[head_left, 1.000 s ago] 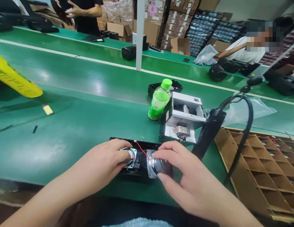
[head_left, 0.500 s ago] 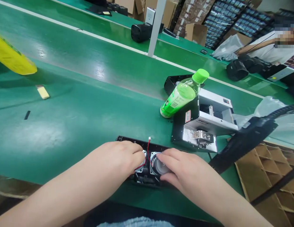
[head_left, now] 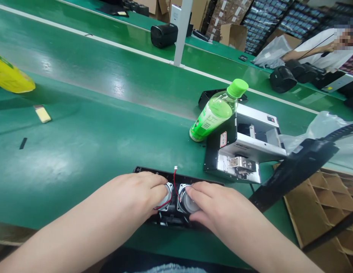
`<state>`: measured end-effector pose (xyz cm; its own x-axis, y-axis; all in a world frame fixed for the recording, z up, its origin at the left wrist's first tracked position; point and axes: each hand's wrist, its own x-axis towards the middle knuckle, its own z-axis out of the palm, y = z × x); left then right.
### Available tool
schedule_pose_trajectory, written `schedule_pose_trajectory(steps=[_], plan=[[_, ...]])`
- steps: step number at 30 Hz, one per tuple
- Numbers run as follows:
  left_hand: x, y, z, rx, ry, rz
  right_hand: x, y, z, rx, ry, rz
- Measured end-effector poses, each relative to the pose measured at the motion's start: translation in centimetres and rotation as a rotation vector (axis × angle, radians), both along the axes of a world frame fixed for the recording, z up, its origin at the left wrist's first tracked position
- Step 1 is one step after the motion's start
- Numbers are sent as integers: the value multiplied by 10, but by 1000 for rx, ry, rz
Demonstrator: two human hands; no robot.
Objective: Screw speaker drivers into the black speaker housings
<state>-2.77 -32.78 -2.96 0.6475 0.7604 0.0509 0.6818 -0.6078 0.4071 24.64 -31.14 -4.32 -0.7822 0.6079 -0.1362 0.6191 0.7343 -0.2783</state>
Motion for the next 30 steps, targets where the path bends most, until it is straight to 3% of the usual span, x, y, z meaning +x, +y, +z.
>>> schedule_pose_trajectory(steps=[10, 25, 30], plan=[[-15, -13, -18, -2, 1, 22, 3, -4, -7, 21, 87, 0], [-12, -7, -18, 41, -6, -6, 3, -2, -12, 4, 62, -1], [-17, -8, -16, 60, -29, 45, 2, 1, -11, -1, 81, -18]])
